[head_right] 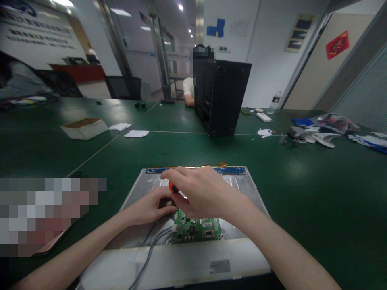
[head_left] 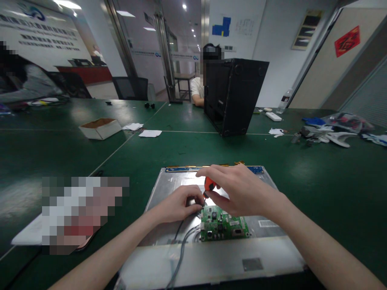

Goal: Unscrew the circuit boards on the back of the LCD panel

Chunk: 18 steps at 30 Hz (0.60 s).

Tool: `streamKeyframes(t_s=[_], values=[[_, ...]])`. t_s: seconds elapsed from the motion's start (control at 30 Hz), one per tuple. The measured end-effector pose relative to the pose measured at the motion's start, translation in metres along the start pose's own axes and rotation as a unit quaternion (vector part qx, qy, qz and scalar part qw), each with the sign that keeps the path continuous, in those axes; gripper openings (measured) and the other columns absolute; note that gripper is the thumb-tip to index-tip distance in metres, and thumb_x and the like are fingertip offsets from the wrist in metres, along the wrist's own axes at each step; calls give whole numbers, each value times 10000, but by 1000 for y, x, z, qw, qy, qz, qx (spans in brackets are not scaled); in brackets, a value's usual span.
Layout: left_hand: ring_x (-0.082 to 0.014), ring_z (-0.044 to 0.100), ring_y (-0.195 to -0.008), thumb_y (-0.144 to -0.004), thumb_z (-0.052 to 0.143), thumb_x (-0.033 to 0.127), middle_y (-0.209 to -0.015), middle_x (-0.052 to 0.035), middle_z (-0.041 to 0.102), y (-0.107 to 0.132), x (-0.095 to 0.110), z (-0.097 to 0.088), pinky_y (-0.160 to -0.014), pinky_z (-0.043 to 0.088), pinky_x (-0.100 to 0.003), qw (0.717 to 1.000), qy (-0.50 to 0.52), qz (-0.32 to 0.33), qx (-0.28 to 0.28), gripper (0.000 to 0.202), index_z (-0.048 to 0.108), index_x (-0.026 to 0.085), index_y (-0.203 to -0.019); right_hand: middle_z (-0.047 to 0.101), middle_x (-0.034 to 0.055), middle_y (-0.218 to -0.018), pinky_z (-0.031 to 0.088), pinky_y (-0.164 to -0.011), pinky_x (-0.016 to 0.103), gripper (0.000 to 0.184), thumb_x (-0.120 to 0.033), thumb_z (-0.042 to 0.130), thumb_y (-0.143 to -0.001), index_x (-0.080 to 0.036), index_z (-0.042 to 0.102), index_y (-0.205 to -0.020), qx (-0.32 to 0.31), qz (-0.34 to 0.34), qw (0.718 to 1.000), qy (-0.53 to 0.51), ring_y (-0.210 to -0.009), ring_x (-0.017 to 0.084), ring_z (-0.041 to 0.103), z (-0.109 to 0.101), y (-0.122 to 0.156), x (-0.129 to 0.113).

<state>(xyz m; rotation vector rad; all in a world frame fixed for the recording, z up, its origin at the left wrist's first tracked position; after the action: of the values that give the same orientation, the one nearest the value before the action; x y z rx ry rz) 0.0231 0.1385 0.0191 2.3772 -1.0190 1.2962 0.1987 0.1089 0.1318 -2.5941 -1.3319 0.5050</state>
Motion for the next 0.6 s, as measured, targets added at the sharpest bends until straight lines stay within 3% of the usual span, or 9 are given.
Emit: streamKeyframes(t_s=[0.6], values=[[-197,618,-803,-809,630,154,-850,-27,691,1,0,0,-753,479,-320,1000,-15,-2,-3,65,673,180,-850,716,58,-1034,327,-567,275,292,-295,527,-982,-169,530,-1245,-21,13,999,29,-775,181,666,0,-2,4]])
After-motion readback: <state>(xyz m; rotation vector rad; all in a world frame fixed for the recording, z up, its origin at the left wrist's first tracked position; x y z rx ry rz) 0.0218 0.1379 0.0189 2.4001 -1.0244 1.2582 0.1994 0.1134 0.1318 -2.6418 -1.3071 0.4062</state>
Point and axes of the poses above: each hand's wrist, its own y-axis away from the middle knuckle, its own z-axis out of the palm, x = y × z, the point moved 3 cm from there along -y, towards the middle knuckle
